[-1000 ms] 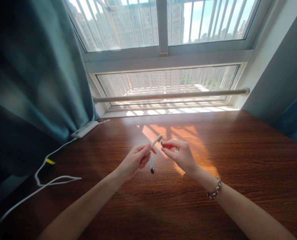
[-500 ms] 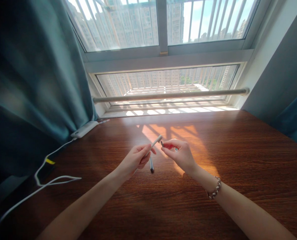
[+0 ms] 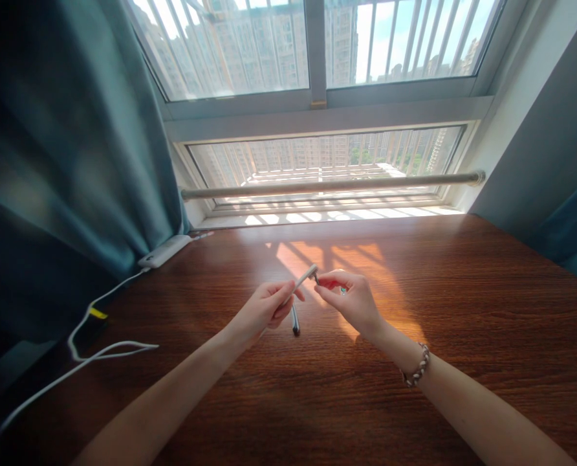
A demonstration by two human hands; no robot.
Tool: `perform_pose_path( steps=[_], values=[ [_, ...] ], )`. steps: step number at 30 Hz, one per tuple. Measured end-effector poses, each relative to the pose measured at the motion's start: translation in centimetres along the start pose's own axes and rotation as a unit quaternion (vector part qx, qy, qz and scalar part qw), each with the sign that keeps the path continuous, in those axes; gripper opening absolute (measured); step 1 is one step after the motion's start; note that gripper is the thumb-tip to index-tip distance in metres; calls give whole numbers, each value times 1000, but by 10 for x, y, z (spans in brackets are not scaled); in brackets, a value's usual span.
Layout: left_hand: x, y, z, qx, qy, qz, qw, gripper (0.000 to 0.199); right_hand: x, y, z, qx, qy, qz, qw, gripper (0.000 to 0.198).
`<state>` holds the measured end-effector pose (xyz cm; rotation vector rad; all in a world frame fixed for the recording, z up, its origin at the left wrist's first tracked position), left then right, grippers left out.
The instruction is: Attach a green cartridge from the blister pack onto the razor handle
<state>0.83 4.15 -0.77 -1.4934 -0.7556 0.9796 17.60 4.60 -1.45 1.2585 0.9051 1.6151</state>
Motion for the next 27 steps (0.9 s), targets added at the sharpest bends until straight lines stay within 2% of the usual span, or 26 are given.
perform_pose_path(
  steps=[4,9,22,27],
  values=[
    [0,0,2,-6,-11,-10,1000,38,1,-2,1,6,-3,6,1000,20],
    [-1,-1,-1,8,7,1,1000,39,1,-1,0,0,-3,10,1000,18],
    [0,-3,1,11,-22,-13,1000,39,0,2,0,6,-2,28,1000,18],
    [-1,-3,-3,0,6,-6,1000,40,-1,2,0,12,-5,20,1000,19]
  ],
)
Point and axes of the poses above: each hand's wrist, its own x-axis towards the middle knuckle, its own z-axis out of the back of the hand, y = z × x, the point moved 3 cm from there along x, towards the middle knuckle, and after that the axes turned 3 degrees about x, right-handed, at the moved point
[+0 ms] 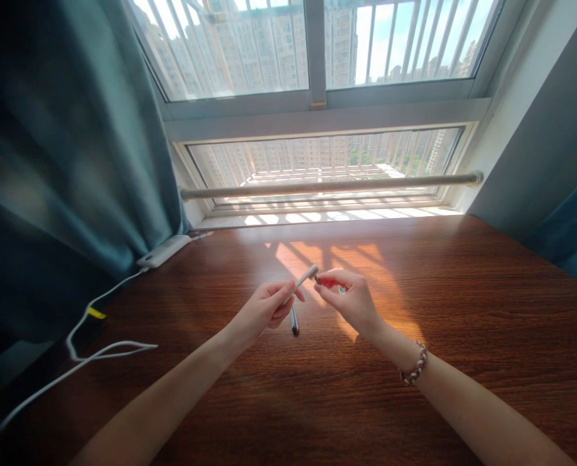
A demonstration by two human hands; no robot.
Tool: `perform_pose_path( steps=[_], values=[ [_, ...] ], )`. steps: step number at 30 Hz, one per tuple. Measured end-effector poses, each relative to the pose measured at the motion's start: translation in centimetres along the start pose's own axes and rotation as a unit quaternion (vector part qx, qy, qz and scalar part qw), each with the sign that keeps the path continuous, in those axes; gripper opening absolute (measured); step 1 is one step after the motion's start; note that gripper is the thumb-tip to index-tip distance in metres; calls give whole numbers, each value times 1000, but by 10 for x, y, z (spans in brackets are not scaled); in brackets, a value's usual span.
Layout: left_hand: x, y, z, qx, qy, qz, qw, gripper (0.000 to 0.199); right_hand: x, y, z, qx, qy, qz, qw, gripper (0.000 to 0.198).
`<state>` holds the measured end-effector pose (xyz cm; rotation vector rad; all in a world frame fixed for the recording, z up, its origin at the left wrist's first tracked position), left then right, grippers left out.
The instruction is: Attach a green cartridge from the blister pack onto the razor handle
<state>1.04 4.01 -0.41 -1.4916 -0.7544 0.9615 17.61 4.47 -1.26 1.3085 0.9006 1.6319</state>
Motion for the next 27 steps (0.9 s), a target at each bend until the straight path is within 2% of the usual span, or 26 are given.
perform_pose_path(
  steps=[6,12,27],
  values=[
    [0,2,2,-4,-10,20,1000,39,0,-1,1,4,-12,-10,1000,20],
    [-1,6,-1,-37,21,25,999,38,0,-2,1,-4,-9,-17,1000,19],
    [1,6,0,-25,-5,31,999,39,0,0,-1,12,10,-1,1000,18]
  ],
)
Point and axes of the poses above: each hand's wrist, its own x-axis towards the middle knuckle, its own z-axis out of the back of the hand, y = z × x, the point moved 3 cm from there along x, towards the middle knuckle, and after that the axes turned 3 degrees about x, right-handed, at the moved point
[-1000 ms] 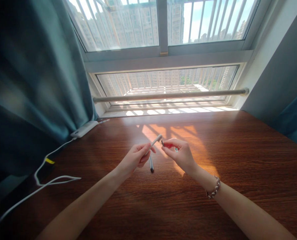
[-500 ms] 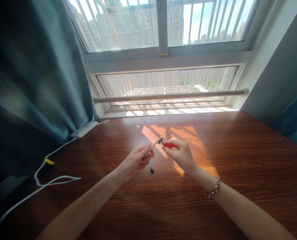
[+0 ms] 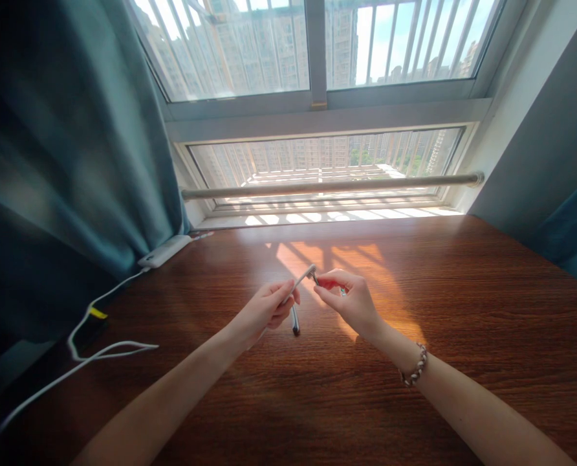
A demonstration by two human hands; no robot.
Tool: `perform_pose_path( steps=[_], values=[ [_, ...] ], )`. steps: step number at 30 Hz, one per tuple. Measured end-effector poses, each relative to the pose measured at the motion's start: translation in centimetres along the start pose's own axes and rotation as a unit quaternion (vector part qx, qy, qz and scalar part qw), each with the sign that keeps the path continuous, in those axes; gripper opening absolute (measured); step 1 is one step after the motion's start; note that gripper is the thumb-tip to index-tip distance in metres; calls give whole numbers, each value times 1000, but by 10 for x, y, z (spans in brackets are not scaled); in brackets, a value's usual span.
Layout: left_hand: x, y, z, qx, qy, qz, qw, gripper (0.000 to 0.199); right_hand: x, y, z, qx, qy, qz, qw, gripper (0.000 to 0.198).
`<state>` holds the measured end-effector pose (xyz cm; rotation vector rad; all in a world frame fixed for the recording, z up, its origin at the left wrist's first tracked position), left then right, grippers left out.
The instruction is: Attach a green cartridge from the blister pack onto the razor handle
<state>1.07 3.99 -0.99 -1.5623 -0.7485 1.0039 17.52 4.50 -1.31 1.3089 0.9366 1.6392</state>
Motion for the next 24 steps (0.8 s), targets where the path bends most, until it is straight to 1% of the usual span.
perform_pose_path(
  steps=[3,8,12,18,22,24],
  values=[
    [1,0,1,2,-9,-4,1000,39,0,1,0,-7,-4,4,1000,18],
    [2,2,1,8,0,1,1000,40,1,-1,0,-17,-6,-2,1000,19],
    [4,2,2,11,-10,2,1000,39,0,-1,1,-14,-8,1,1000,19],
    [2,0,-1,9,-11,-3,1000,39,1,1,0,-32,4,-24,999,18],
    [3,2,0,25,-28,6,999,38,1,2,0,-20,1,-5,1000,17],
    [3,3,1,21,-31,8,999,37,1,1,0,-17,-4,-7,1000,16]
  ],
)
Point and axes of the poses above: each hand's wrist, its own x-axis towards the middle knuckle, its own z-axis out of the back of the hand, y = z × x, the point moved 3 cm from there along x, towards the middle knuckle, and after that the axes turned 3 degrees about x, right-handed, at the moved point
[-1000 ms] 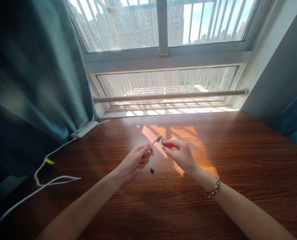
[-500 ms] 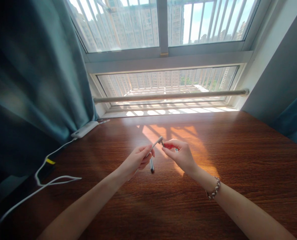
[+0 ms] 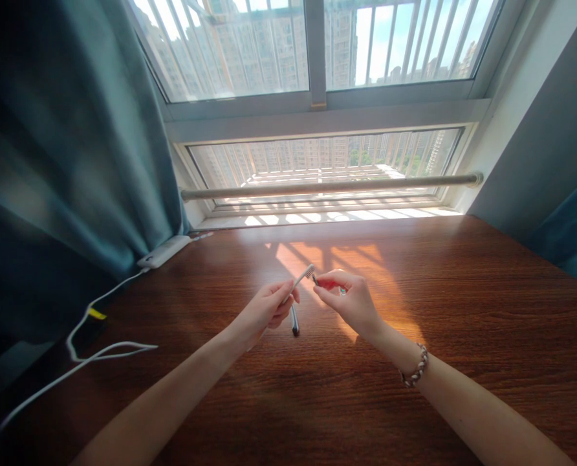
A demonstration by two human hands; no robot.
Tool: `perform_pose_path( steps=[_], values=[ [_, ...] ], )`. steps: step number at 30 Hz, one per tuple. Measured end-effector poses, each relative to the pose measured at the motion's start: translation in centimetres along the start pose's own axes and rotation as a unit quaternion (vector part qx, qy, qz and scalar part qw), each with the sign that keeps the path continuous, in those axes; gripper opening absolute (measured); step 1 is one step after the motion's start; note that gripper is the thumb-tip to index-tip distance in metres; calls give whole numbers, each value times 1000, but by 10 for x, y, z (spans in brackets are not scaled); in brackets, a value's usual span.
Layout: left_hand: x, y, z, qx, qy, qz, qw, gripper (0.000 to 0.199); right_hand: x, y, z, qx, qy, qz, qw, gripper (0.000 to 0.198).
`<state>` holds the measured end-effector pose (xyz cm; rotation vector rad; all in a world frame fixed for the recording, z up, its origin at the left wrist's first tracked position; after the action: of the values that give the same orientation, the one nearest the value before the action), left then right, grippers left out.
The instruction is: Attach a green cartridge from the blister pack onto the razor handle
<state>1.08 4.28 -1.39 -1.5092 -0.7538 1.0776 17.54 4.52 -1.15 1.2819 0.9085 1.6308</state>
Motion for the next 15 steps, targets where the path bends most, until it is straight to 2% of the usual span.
perform_pose_path(
  steps=[7,15],
  values=[
    [-3,1,-3,-35,34,-21,999,37,0,0,-1,-6,4,-11,1000,16],
    [-2,0,-1,-49,20,-22,998,36,-1,-1,0,-5,-5,-4,1000,17]
  ],
)
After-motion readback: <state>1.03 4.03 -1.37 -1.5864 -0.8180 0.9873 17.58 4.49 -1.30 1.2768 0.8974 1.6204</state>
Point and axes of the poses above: each hand's wrist, its own x-axis towards the middle knuckle, its own z-axis out of the back of the hand, y = z × x, the point moved 3 cm from there along x, towards the middle knuckle, and after that the axes turned 3 degrees about x, right-handed, at the moved point
